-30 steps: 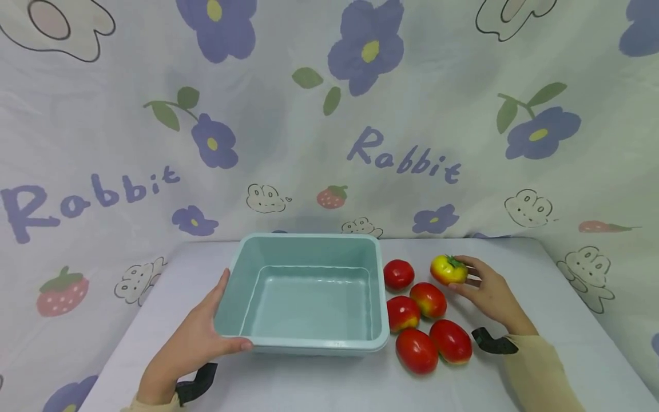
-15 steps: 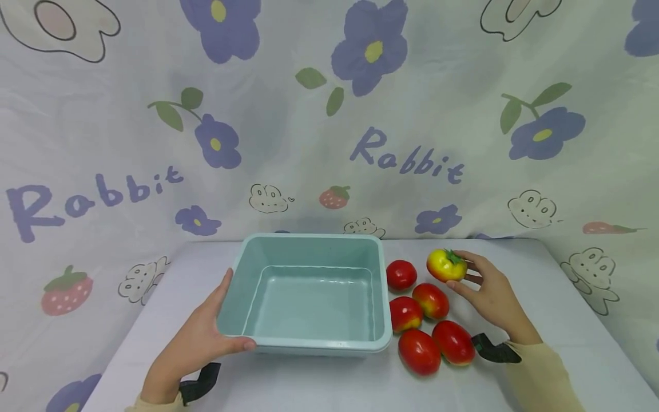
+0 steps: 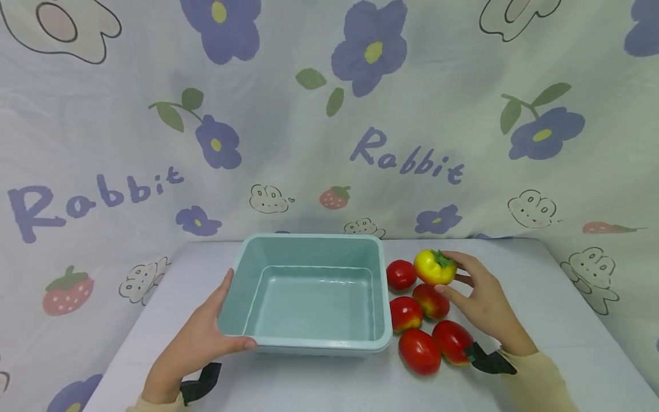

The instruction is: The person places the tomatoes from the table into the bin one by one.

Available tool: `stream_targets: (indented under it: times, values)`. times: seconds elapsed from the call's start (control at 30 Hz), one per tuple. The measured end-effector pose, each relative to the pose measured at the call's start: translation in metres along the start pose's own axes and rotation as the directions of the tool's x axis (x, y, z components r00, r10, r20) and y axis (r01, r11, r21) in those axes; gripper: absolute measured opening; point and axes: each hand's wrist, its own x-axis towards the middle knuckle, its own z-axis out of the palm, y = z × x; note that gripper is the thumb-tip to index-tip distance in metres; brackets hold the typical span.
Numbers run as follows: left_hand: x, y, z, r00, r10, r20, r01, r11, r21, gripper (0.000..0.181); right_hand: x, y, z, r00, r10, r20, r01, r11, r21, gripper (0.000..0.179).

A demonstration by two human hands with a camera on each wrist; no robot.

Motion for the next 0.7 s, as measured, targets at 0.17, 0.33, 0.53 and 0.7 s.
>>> stream_targets:
  times: [0.17, 0.33, 0.53, 0.7]
  values:
    - [-0.001, -0.001, 0.0, 1.0, -0.004, -0.003, 0.004, 1.0, 0.001, 0.128, -0.002, -0.011, 0.003, 0.998, -0.048, -0.033, 0.048, 0.999, -0.023, 0.064]
    - [-0.001, 0.0, 0.0, 1.0, 0.007, -0.008, -0.006, 1.0, 0.003, 0.128, -0.004, -0.02, 0.004, 0.994, -0.094, -0.062, 0.093, 0.996, -0.012, 0.068]
    - [-0.001, -0.001, 0.0, 1.0, 0.012, -0.008, -0.012, 1.0, 0.007, 0.128, -0.007, -0.031, 0.005, 0.991, -0.11, -0.071, 0.111, 0.994, 0.005, 0.069]
    - [-0.001, -0.002, 0.0, 1.0, 0.021, -0.008, -0.022, 1.0, -0.002, 0.128, -0.011, -0.041, 0.004, 0.987, -0.13, -0.096, 0.129, 0.992, -0.017, 0.072]
